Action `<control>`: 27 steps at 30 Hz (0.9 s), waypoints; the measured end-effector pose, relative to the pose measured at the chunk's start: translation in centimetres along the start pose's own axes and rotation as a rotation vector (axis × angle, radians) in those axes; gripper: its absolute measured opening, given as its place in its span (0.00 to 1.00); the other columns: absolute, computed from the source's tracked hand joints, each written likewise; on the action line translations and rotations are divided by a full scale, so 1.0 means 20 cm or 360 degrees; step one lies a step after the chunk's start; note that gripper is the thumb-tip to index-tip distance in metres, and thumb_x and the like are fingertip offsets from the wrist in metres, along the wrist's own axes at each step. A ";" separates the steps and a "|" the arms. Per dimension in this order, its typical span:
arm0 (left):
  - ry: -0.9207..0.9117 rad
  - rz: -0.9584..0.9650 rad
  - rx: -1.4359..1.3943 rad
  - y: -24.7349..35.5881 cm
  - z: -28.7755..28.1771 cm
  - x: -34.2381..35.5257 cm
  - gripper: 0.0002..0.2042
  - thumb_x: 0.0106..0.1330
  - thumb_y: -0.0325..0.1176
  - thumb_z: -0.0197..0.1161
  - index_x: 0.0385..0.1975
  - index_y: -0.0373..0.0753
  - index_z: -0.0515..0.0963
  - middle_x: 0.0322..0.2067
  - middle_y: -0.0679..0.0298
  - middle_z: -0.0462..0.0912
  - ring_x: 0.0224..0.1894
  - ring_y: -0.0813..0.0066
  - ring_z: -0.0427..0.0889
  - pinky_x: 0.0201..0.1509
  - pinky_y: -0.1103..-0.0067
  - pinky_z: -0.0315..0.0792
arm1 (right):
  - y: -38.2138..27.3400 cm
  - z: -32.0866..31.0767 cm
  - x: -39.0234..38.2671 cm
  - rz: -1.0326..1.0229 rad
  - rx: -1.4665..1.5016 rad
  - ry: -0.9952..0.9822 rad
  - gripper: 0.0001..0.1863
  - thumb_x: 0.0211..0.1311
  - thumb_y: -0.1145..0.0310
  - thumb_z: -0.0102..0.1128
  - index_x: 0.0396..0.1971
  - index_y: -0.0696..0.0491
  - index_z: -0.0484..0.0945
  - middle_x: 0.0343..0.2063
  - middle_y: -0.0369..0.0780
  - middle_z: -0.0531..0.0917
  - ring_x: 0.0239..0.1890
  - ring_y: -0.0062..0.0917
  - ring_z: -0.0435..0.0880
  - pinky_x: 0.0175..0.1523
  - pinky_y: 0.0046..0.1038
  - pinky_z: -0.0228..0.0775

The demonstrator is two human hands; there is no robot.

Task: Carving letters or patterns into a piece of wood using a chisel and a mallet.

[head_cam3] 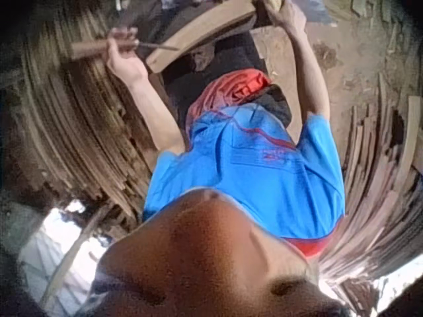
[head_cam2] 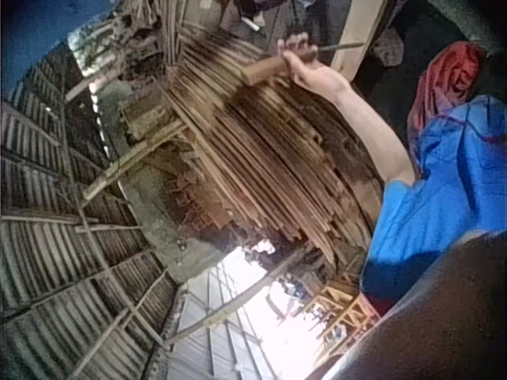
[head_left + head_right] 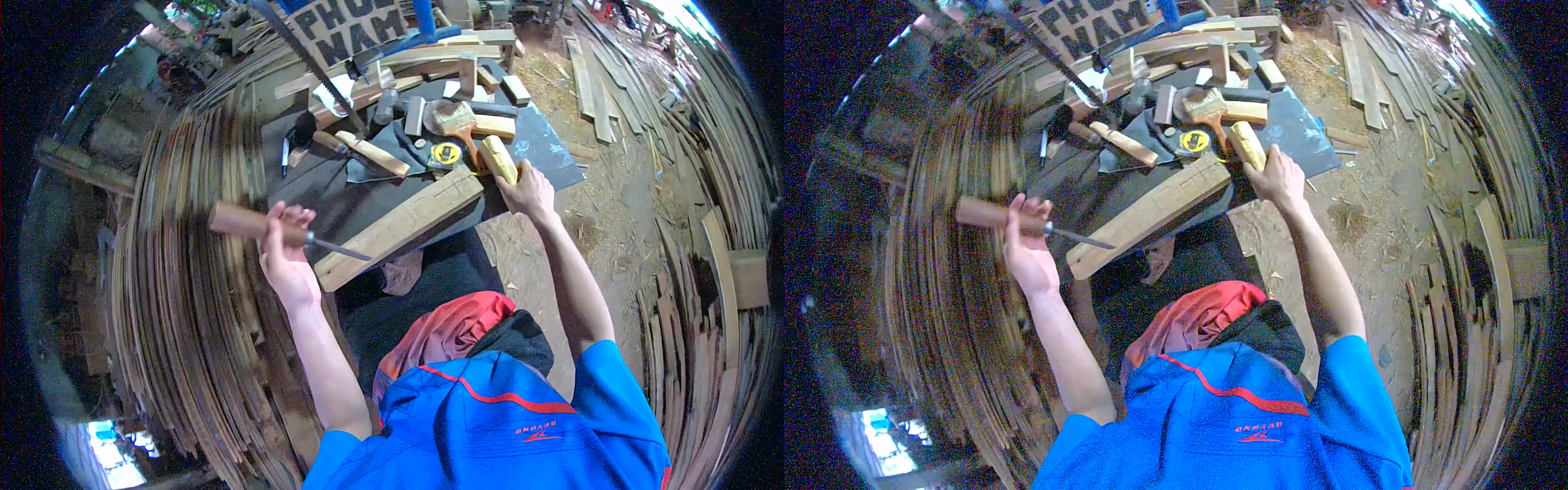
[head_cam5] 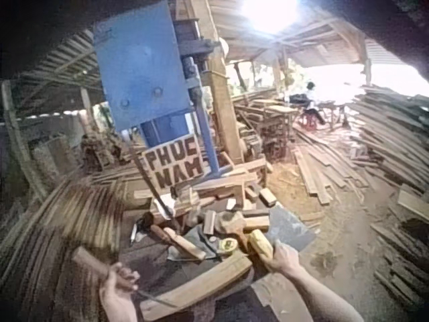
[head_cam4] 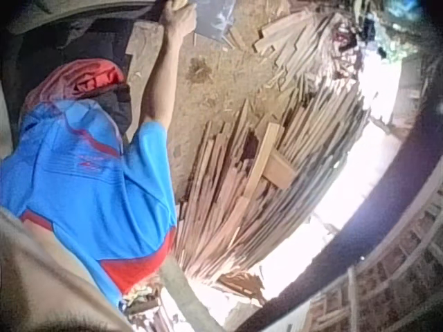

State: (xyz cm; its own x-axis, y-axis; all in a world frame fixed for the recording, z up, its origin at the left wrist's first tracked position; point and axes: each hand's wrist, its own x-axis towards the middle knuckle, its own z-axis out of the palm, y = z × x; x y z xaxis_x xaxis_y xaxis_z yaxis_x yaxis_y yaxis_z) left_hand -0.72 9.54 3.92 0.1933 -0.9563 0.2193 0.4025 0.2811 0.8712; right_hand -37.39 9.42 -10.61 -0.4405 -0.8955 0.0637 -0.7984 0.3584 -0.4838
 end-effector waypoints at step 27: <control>-0.0915 -0.0383 -0.0343 -0.38 -0.06 0.34 0.07 0.66 0.30 0.49 0.25 0.41 0.64 0.09 0.74 0.55 0.08 0.82 0.51 0.14 0.81 0.50 | -0.01 0.10 0.05 -0.0010 -0.0097 -0.0175 0.30 0.58 0.45 0.58 0.47 0.57 0.74 0.44 0.50 0.82 0.49 0.44 0.82 0.56 0.44 0.71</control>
State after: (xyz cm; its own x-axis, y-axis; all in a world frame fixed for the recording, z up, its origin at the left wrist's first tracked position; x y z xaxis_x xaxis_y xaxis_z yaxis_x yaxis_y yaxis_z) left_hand -1.40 0.98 -1.82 -0.4092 -0.8680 0.2813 0.5565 0.0069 0.8308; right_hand -36.92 7.87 -12.12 -0.3906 -0.9200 -0.0313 -0.8258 0.3652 -0.4297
